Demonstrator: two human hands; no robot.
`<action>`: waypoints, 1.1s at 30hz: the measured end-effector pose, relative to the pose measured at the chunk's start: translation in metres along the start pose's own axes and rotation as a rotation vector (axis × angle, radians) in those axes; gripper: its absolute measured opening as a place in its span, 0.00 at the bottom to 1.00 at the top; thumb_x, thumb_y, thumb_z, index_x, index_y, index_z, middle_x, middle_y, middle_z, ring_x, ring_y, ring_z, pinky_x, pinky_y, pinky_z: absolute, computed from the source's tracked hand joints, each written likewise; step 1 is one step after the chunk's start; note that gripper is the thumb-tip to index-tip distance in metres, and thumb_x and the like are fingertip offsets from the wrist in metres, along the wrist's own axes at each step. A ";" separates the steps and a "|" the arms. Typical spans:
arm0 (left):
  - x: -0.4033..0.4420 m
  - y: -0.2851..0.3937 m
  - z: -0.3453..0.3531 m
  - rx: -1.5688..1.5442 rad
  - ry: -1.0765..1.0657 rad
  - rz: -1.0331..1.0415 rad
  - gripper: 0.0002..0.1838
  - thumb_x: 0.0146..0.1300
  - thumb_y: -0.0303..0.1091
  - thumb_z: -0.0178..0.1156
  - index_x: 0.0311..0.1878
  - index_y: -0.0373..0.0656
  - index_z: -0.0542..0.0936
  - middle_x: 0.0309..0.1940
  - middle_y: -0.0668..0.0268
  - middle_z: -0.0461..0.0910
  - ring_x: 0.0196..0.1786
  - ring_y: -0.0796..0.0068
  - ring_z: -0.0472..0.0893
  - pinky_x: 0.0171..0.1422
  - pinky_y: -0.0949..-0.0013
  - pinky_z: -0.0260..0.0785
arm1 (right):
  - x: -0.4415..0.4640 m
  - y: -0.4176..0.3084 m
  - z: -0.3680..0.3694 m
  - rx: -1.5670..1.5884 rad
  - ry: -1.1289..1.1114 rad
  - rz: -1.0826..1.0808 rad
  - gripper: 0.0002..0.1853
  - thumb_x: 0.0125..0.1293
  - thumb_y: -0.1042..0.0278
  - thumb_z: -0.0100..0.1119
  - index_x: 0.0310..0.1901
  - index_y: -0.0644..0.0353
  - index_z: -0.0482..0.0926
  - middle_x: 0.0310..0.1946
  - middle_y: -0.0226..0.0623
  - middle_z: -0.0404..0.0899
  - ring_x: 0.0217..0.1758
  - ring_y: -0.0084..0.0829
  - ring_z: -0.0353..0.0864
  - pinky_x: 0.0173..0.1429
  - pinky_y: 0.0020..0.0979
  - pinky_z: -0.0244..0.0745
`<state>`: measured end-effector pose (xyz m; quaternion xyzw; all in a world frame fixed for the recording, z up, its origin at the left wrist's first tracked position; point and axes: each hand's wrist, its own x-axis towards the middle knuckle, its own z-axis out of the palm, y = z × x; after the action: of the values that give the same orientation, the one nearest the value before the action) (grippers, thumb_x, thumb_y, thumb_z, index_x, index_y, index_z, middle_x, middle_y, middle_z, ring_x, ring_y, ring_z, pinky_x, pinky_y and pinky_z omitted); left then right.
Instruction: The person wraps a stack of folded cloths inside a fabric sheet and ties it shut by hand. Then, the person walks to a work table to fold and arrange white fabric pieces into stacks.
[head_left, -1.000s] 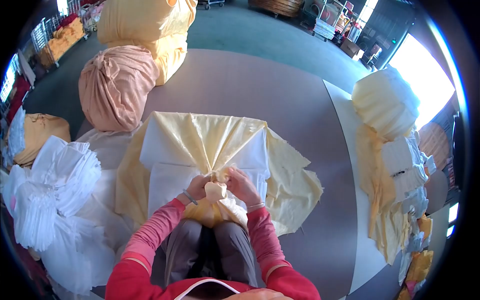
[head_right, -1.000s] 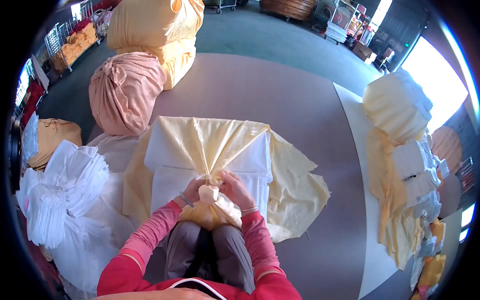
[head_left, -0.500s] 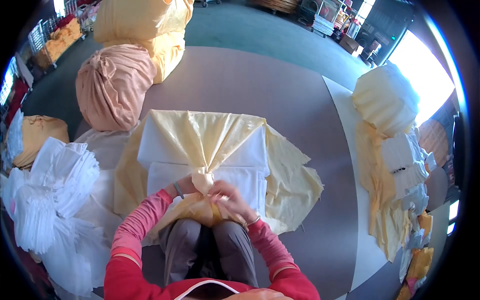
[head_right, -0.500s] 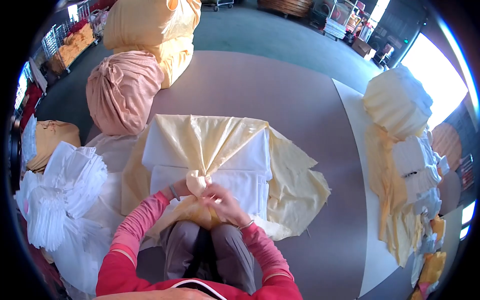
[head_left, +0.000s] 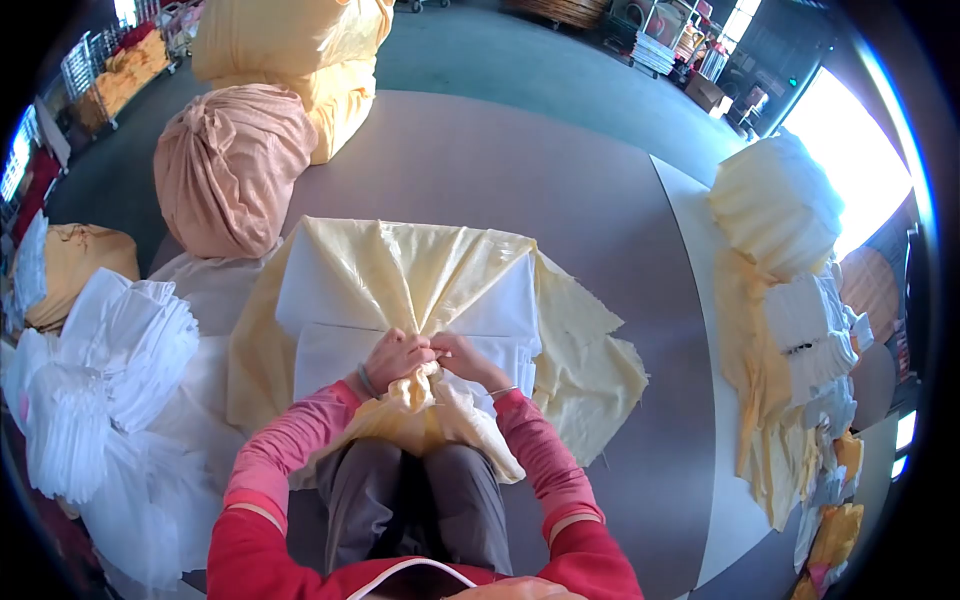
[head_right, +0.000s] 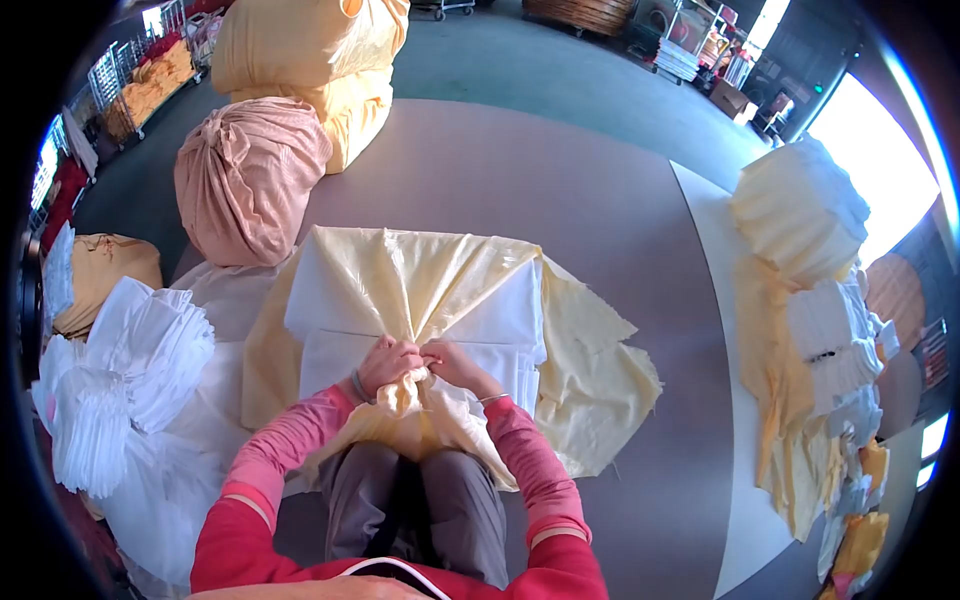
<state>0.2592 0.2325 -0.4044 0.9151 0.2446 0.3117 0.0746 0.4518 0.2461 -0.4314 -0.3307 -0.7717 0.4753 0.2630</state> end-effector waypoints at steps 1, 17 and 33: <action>-0.001 0.002 0.000 -0.077 -0.003 -0.072 0.10 0.47 0.35 0.58 0.35 0.52 0.75 0.39 0.70 0.71 0.39 0.73 0.72 0.44 0.68 0.57 | 0.002 -0.002 -0.002 -0.207 0.062 -0.082 0.15 0.48 0.80 0.52 0.41 0.60 0.73 0.34 0.34 0.74 0.43 0.29 0.72 0.46 0.29 0.67; -0.080 0.021 0.004 -0.277 -0.108 -0.338 0.19 0.44 0.32 0.63 0.43 0.49 0.74 0.55 0.57 0.63 0.59 0.56 0.60 0.60 0.61 0.55 | -0.032 0.038 -0.003 -0.816 0.220 0.023 0.04 0.44 0.71 0.54 0.23 0.56 0.70 0.22 0.34 0.74 0.28 0.40 0.74 0.30 0.39 0.68; -0.479 0.024 0.055 -1.268 0.898 -2.284 0.21 0.52 0.38 0.51 0.50 0.41 0.68 0.43 0.61 0.72 0.41 0.64 0.74 0.44 0.62 0.68 | -0.364 0.205 0.081 0.340 0.606 1.625 0.25 0.52 0.48 0.51 0.46 0.60 0.70 0.46 0.38 0.72 0.47 0.36 0.71 0.51 0.39 0.64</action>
<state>-0.0269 -0.0243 -0.6967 -0.1593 0.6726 0.4005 0.6015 0.6812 -0.0086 -0.6835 -0.8453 -0.1140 0.5155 0.0828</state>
